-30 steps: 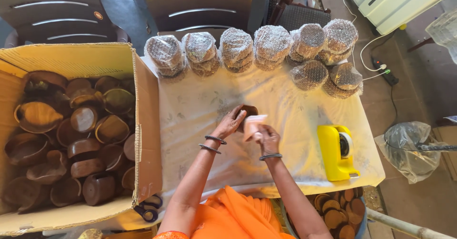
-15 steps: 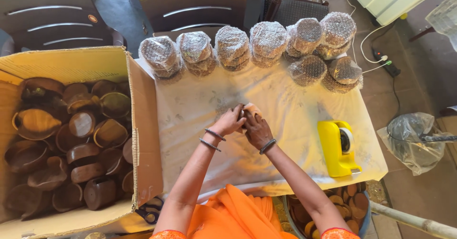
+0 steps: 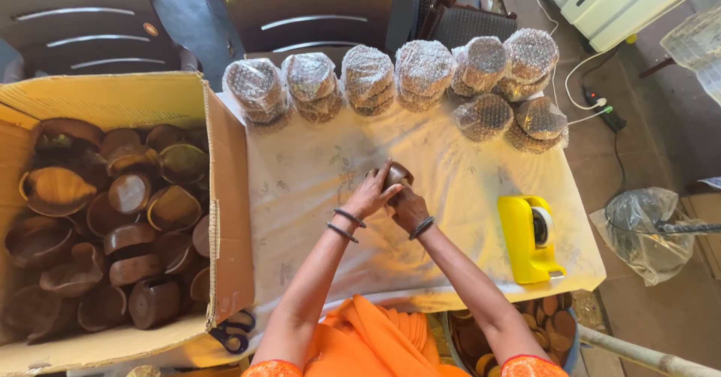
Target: Wrapping small wooden or ceramic bowls in bubble wrap and cleaning them with a cloth.
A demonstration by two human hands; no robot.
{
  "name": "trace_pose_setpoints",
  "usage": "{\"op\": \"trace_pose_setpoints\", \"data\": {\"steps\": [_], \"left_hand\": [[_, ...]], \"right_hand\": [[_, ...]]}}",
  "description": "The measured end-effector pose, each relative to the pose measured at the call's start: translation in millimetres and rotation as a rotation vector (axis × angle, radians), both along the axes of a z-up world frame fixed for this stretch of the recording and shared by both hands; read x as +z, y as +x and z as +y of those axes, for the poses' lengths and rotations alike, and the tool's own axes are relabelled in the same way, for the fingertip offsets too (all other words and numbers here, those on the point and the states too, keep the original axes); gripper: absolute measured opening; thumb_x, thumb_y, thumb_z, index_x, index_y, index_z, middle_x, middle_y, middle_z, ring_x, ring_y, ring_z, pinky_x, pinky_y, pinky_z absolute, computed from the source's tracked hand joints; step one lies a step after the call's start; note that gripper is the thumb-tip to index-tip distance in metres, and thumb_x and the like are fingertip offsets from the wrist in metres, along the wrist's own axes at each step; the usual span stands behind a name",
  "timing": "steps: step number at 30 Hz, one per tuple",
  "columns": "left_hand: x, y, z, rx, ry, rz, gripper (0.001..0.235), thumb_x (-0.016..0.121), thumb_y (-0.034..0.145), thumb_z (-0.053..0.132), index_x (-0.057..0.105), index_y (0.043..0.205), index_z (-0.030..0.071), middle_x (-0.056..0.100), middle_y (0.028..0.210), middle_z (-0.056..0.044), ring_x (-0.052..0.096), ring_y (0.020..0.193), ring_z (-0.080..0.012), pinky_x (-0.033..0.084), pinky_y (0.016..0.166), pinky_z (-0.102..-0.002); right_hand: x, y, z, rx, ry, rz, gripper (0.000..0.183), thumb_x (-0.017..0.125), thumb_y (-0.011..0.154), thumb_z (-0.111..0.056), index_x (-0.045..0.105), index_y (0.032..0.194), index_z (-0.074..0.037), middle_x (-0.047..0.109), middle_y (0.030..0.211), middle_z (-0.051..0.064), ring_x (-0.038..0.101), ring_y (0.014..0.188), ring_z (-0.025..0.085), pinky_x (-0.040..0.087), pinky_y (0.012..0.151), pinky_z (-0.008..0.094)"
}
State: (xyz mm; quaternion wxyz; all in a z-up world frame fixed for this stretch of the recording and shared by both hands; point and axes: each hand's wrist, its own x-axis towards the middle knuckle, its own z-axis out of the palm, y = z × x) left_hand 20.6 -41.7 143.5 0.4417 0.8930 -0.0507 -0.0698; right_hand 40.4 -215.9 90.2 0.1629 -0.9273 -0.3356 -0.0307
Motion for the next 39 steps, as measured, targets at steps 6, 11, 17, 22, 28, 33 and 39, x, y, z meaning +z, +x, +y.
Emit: {"op": "trace_pose_setpoints", "data": {"steps": [6, 11, 17, 22, 28, 33, 39], "left_hand": [[3, -13, 6, -0.011, -0.027, -0.059, 0.068, 0.053, 0.103, 0.048, 0.03, 0.162, 0.023, 0.058, 0.122, -0.024, 0.06, 0.11, -0.045, 0.051, 0.092, -0.05], [38, -16, 12, -0.041, 0.037, 0.006, 0.058, 0.053, 0.103, 0.04, 0.038, 0.158, 0.033, 0.062, 0.117, -0.017, 0.064, 0.103, -0.0384, 0.053, 0.085, -0.047], [13, -5, 10, -0.04, -0.114, 0.013, 0.053, 0.056, 0.102, 0.024, 0.047, 0.154, 0.031, 0.066, 0.101, -0.015, 0.068, 0.094, -0.0342, 0.055, 0.083, -0.044], [4, -8, 21, 0.007, -0.161, -0.049, 0.053, 0.06, 0.098, 0.016, 0.052, 0.15, 0.026, 0.07, 0.11, -0.02, 0.069, 0.102, -0.0368, 0.055, 0.086, -0.044], [-2, -7, 23, 0.059, -0.19, 0.033, 0.057, 0.061, 0.096, 0.026, 0.049, 0.152, 0.026, 0.072, 0.118, -0.02, 0.069, 0.108, -0.0374, 0.054, 0.091, -0.043], [-16, -10, 14, 0.102, -0.291, 0.041, 0.072, 0.065, 0.099, 0.044, 0.035, 0.158, 0.017, 0.057, 0.139, -0.026, 0.055, 0.13, -0.0404, 0.045, 0.106, -0.045], [-2, -19, 16, 0.114, -0.326, 0.044, 0.081, 0.063, 0.098, 0.049, 0.032, 0.163, 0.012, 0.055, 0.137, -0.025, 0.058, 0.114, -0.0378, 0.049, 0.097, -0.045]], "right_hand": [[-2, -30, 22, -0.274, 0.561, 0.38, 0.038, 0.077, 0.084, -0.024, 0.068, 0.118, -0.008, 0.075, 0.104, 0.016, 0.074, 0.09, 0.035, 0.06, 0.075, 0.043], [9, -29, 4, -0.091, 0.38, 0.21, 0.039, 0.075, 0.083, -0.015, 0.065, 0.12, -0.007, 0.069, 0.114, 0.019, 0.07, 0.092, 0.039, 0.059, 0.072, 0.045], [4, -15, -3, -0.035, 0.013, 0.016, 0.04, 0.073, 0.08, -0.01, 0.065, 0.119, -0.008, 0.07, 0.112, 0.015, 0.068, 0.096, 0.037, 0.059, 0.076, 0.044], [40, -54, 28, -0.193, 0.576, 0.429, 0.033, 0.077, 0.081, -0.015, 0.069, 0.112, -0.009, 0.073, 0.101, 0.015, 0.071, 0.088, 0.035, 0.059, 0.077, 0.042], [55, -58, 24, -0.08, 0.275, 0.023, 0.031, 0.077, 0.08, -0.015, 0.069, 0.109, -0.007, 0.072, 0.104, 0.018, 0.069, 0.086, 0.032, 0.057, 0.068, 0.04], [-20, -35, 9, -0.242, 0.659, 0.464, 0.024, 0.081, 0.087, -0.019, 0.069, 0.102, -0.007, 0.073, 0.091, 0.011, 0.069, 0.077, 0.018, 0.057, 0.067, 0.033], [5, -32, -11, -0.435, 1.211, 1.21, 0.02, 0.07, 0.097, -0.016, 0.063, 0.113, -0.007, 0.069, 0.093, 0.0, 0.067, 0.077, 0.009, 0.057, 0.065, 0.029]]}}
